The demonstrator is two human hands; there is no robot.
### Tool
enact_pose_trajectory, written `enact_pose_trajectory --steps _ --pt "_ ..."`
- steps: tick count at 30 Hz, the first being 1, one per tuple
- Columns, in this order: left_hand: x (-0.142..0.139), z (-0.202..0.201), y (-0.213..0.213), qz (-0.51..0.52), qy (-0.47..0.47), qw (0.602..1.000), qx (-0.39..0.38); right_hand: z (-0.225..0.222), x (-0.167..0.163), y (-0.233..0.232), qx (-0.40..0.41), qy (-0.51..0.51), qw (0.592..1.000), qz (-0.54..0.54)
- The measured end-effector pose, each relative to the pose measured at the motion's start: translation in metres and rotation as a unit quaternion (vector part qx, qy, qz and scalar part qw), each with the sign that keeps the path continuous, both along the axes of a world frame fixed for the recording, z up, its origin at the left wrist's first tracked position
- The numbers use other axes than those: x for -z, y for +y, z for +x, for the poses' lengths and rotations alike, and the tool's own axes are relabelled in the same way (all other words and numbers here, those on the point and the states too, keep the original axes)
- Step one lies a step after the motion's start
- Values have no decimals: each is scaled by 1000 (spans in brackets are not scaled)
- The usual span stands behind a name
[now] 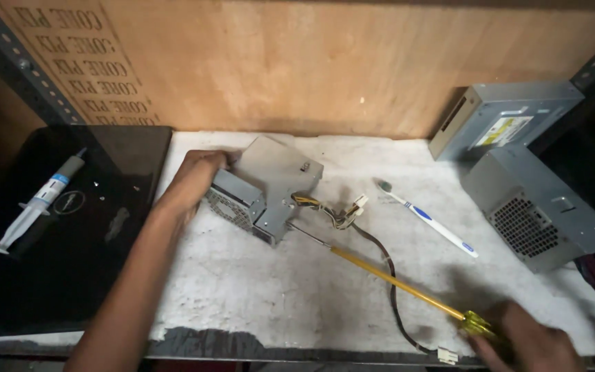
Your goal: The person disassembles a computer power supply unit on a workbench. They first pry open the metal casing by hand, then use a long screwdriver to unscrew and work on the unit, repositioning it and handling its attached cables as they open it up.
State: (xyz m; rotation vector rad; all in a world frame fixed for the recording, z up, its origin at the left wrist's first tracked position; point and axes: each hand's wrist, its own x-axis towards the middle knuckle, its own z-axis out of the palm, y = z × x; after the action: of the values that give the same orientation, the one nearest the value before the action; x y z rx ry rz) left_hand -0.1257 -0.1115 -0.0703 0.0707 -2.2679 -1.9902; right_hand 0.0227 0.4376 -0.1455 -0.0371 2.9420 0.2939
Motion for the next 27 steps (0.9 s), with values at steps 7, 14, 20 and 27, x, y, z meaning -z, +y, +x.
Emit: enact_pose_trajectory --steps 7,14,20,27 --pt "4 -3 -3 -3 -1 1000 10 12 26 31 -318 202 922 88" --pt "2 -2 1 13 15 1000 5 -13 19 23 188 -166 886 -390" --pt "1 0 0 31 -17 999 -5 -31 11 37 128 -175 836 -505" --pt "6 -3 -2 19 -4 1000 -14 13 22 32 -198 119 959 165"
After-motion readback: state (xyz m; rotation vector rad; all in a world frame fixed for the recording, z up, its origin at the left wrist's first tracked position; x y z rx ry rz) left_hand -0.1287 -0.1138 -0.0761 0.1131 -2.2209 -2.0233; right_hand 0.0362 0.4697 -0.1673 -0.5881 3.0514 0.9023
